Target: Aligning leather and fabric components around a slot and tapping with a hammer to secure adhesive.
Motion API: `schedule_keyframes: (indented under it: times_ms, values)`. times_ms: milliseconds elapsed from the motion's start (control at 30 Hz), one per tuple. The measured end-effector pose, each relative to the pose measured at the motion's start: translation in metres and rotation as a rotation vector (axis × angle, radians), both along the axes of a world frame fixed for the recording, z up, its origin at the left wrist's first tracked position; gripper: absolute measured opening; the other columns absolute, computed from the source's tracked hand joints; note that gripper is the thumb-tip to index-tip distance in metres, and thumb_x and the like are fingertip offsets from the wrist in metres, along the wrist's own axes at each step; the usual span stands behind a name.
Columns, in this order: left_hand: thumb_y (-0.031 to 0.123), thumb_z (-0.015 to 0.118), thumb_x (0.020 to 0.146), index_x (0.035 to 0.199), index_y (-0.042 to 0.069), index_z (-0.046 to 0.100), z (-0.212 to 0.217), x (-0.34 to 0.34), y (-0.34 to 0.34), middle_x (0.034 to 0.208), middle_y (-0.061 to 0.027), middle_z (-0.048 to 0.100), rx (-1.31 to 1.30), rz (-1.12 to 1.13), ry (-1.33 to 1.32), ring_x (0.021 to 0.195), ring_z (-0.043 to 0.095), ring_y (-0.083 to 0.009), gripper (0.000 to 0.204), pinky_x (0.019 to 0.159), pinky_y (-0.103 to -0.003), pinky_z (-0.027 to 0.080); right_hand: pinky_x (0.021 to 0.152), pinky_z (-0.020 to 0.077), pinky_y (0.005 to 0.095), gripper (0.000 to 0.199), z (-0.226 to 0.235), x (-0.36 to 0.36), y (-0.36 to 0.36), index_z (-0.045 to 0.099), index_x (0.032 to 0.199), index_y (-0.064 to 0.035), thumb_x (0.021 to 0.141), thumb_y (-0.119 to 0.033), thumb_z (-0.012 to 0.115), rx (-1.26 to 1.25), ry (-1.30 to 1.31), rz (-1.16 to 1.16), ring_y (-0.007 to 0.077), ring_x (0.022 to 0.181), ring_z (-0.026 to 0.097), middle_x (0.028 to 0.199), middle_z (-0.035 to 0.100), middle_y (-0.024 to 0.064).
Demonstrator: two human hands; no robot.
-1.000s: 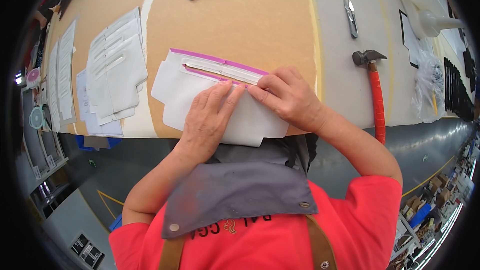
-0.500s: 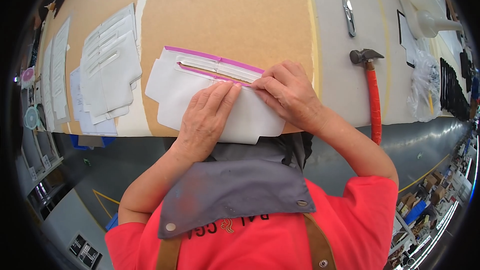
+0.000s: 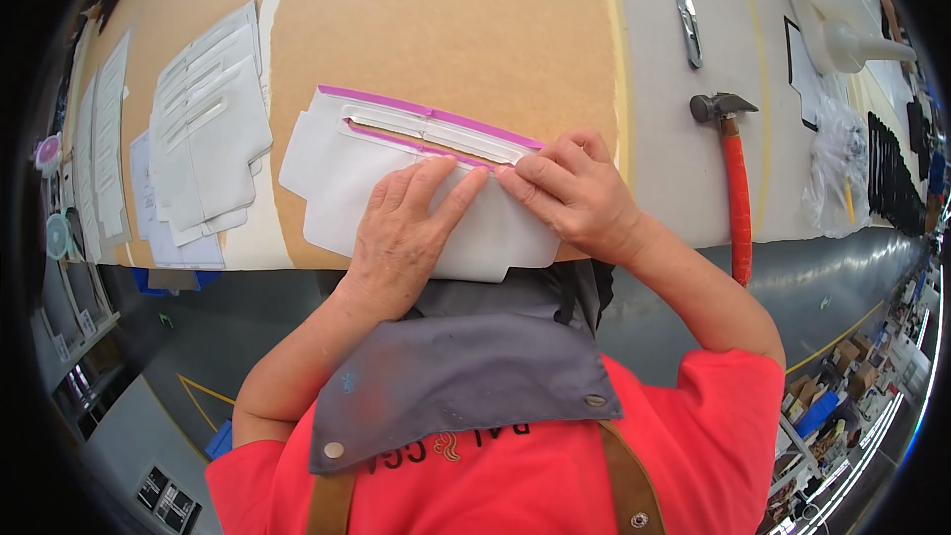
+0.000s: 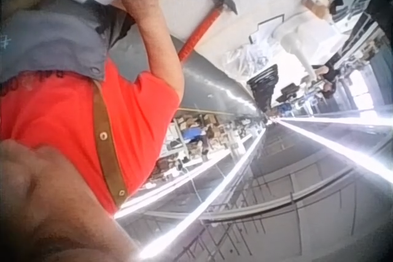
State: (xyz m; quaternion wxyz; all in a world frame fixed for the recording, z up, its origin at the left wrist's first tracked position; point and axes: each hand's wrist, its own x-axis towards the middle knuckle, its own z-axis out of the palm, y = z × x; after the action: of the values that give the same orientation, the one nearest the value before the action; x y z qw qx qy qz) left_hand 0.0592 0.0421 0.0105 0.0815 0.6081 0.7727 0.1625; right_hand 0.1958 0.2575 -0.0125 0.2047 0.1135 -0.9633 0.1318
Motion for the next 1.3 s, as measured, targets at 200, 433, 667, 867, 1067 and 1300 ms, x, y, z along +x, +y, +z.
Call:
schedule_keyframes:
  times_ms: [200, 433, 667, 867, 1067, 1300]
  values:
    - [0.007, 0.061, 0.088, 0.15, 0.009, 0.053, -0.001, 0.005, 0.001, 0.138, -0.012, 0.051, 0.015, -0.023, 0.041, 0.132, 0.051, -0.0288, 0.062, 0.11, -0.041, 0.042, 0.088, 0.0442, 0.0357, 0.042, 0.002, 0.002, -0.002, 0.075, 0.114, -0.0047, 0.073, -0.014, 0.069, 0.035, 0.012, -0.009, 0.0167, 0.091, 0.062, 0.103, 0.062, -0.0001]
    - [0.008, 0.06, 0.087, 0.15, 0.004, 0.052, 0.002, 0.006, 0.004, 0.139, -0.0103, 0.05, -0.02, -0.055, 0.039, 0.133, 0.049, -0.0276, 0.063, 0.109, -0.041, 0.042, 0.085, 0.0399, 0.0351, 0.03, 0.005, 0.0, -0.002, 0.076, 0.108, -0.0122, 0.078, -0.01, 0.075, -0.127, -0.056, -0.121, 0.0174, 0.088, 0.06, 0.097, 0.064, -0.0022]
    - [0.009, 0.06, 0.088, 0.15, 0.006, 0.052, 0.001, 0.006, 0.003, 0.14, -0.0094, 0.05, 0.003, -0.048, 0.032, 0.132, 0.05, -0.0268, 0.063, 0.109, -0.04, 0.042, 0.086, 0.0354, 0.0353, 0.026, 0.013, -0.001, -0.003, 0.078, 0.106, -0.0158, 0.081, -0.007, 0.075, -0.407, -0.186, -0.206, 0.0187, 0.089, 0.057, 0.094, 0.065, -0.0022]
    - [0.009, 0.06, 0.088, 0.149, 0.006, 0.052, -0.001, 0.008, 0.004, 0.14, -0.0095, 0.05, 0.003, -0.038, 0.029, 0.133, 0.05, -0.0267, 0.062, 0.11, -0.041, 0.042, 0.09, 0.0383, 0.0383, 0.034, 0.009, 0.005, -0.001, 0.078, 0.11, -0.0156, 0.076, -0.01, 0.077, -0.18, -0.109, -0.12, 0.0168, 0.089, 0.058, 0.096, 0.063, -0.0047]
    - [0.008, 0.059, 0.089, 0.149, 0.009, 0.053, 0.002, 0.008, 0.002, 0.14, -0.0108, 0.051, -0.008, -0.047, 0.024, 0.133, 0.05, -0.0268, 0.061, 0.11, -0.041, 0.043, 0.104, 0.0408, 0.0447, 0.039, 0.005, 0.012, 0.007, 0.076, 0.119, -0.0135, 0.081, -0.013, 0.072, 0.026, -0.044, -0.01, 0.0135, 0.09, 0.061, 0.101, 0.061, -0.0062]
    - [0.007, 0.059, 0.089, 0.15, 0.009, 0.053, -0.004, 0.01, 0.001, 0.14, -0.012, 0.052, 0.012, -0.048, 0.066, 0.133, 0.051, -0.0288, 0.061, 0.11, -0.042, 0.043, 0.11, 0.0393, 0.0449, 0.041, 0.0, 0.015, 0.007, 0.075, 0.121, -0.0128, 0.08, -0.012, 0.073, -0.073, -0.064, -0.044, 0.0131, 0.09, 0.062, 0.103, 0.061, -0.0056]
